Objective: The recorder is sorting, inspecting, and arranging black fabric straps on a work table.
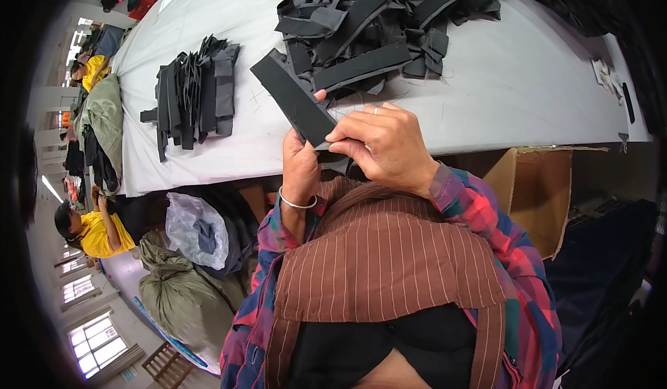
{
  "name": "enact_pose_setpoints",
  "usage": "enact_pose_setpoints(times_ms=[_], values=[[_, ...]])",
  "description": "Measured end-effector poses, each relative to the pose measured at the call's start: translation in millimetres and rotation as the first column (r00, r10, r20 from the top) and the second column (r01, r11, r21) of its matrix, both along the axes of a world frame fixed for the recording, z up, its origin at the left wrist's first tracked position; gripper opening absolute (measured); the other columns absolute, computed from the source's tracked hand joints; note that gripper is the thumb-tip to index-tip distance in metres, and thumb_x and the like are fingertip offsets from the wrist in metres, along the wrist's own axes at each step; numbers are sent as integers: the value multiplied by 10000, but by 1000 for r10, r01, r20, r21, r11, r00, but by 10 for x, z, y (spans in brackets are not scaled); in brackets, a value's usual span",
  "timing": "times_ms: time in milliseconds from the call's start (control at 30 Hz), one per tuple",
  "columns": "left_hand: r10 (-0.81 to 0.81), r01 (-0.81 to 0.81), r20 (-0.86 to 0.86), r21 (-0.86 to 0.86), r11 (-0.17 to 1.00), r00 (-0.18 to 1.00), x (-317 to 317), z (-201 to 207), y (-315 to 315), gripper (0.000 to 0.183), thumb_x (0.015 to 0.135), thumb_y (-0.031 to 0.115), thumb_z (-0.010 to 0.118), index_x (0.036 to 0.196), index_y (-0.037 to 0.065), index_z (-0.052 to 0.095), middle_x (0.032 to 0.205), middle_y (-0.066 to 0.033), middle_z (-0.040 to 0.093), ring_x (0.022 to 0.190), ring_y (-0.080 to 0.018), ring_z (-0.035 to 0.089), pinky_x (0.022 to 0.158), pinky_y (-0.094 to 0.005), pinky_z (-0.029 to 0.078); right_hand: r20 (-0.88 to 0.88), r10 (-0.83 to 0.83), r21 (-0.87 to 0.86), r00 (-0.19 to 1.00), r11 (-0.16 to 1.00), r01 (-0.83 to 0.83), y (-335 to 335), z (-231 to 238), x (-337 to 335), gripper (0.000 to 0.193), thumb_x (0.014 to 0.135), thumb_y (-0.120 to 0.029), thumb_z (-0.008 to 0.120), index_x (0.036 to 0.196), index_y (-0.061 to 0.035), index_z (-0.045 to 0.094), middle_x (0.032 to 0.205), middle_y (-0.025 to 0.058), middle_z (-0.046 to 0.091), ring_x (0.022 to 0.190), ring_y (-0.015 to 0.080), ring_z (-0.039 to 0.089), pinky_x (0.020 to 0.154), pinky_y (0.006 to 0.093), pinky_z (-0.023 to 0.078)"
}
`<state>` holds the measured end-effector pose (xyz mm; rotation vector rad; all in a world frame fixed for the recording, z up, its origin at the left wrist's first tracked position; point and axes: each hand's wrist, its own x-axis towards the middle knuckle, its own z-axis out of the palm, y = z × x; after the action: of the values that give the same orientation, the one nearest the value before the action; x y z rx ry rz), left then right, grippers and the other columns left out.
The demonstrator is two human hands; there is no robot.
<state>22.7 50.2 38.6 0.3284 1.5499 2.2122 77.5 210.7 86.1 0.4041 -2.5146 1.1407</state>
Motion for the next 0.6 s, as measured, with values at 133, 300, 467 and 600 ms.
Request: enact_pose_setpoints(times_ms=[133,300,467,600], values=[[-70,69,69,14,998,995,63,20,-4,426,924,88,532,1328,3,429,970,-2,573,813,-55,543,696,-207,467,28,-30,-159,999,987,34,46,-60,-11,124,767,-91,685,883,-50,666,733,59,634,654,170,598,610,285,418],[-63,64,12,-53,997,998,89,-37,14,436,904,126,574,1299,-15,454,1115,-66,580,891,-106,573,746,-236,484,225,-31,-373,974,921,115,-38,-65,-117,110,826,-84,633,890,5,624,763,78,648,700,132,606,654,259,466],[-90,69,-125,-159,985,988,76,-61,-22,366,896,76,549,1244,-32,512,1269,-90,523,1049,-113,537,863,-253,463,349,-6,-423,937,891,163,-41,-112,-132,100,834,-84,621,875,7,619,768,80,651,710,141,614,659,264,466],[-76,60,-74,-192,979,994,117,-58,-34,302,888,66,541,1171,-38,555,1168,-75,582,966,-91,555,804,-239,470,275,-44,-452,960,876,170,-51,-213,-148,93,827,-80,623,868,4,622,760,84,650,707,149,625,646,268,465]])
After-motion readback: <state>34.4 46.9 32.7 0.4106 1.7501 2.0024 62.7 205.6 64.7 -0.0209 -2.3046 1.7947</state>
